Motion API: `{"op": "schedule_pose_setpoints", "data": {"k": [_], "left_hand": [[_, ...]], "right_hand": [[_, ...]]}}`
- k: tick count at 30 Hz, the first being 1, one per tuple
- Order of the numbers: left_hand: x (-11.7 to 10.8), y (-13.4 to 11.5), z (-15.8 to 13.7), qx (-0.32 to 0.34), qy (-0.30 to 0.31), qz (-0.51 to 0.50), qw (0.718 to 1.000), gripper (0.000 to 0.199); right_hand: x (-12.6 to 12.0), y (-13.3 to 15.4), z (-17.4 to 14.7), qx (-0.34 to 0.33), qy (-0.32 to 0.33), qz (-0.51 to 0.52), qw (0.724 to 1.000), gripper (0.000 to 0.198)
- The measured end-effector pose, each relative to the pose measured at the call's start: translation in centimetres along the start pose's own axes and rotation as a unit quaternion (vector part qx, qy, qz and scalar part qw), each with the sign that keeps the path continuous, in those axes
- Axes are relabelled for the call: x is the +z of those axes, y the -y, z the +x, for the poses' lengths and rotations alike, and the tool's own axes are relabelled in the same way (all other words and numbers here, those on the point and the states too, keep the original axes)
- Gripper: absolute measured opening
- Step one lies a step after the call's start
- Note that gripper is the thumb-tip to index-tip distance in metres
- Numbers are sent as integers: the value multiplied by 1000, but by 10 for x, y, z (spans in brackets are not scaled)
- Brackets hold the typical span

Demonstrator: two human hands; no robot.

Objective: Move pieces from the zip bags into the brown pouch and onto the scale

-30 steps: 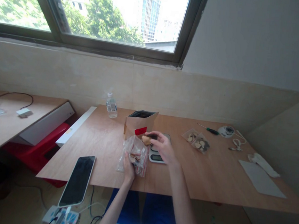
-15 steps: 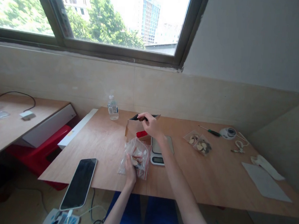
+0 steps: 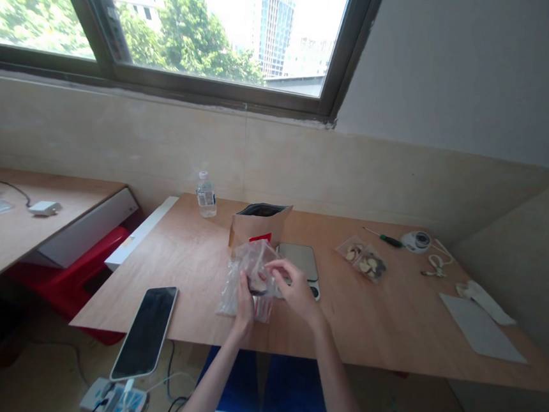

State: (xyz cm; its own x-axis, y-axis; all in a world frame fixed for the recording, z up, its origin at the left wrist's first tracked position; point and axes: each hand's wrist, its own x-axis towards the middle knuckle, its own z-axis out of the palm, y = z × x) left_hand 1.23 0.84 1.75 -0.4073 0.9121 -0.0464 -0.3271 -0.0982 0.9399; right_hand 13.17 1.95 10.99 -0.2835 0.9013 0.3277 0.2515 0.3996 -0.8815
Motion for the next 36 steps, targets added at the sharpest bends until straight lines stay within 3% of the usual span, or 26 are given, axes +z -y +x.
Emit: {"op": "schedule_pose_setpoints", "data": {"k": [5, 11, 15, 19, 24, 30, 36], "left_hand": [[8, -19, -1, 62, 43, 96, 993, 43], [7, -29, -4, 103, 4, 186, 977, 36], [3, -35, -5, 49, 7, 168, 985, 40], [-5, -41, -7, 23, 77, 73, 994, 37], [-15, -46, -11, -32, 146, -16, 989, 51], [-16, -48, -14, -14, 141, 9, 990, 41], [-17, -47, -16, -8, 134, 31, 991, 37]], "right_hand": [[2, -11, -14, 54, 71, 18, 996, 29], [8, -18, -18, 101, 137, 48, 984, 39], [13, -16, -13, 96, 104, 56, 988, 33], [16, -18, -4, 124, 47, 102, 986, 33], [18, -22, 3, 164, -5, 162, 973, 37], [21, -17, 7, 162, -9, 235, 958, 38], [17, -11, 8, 165, -2, 230, 959, 37]]}}
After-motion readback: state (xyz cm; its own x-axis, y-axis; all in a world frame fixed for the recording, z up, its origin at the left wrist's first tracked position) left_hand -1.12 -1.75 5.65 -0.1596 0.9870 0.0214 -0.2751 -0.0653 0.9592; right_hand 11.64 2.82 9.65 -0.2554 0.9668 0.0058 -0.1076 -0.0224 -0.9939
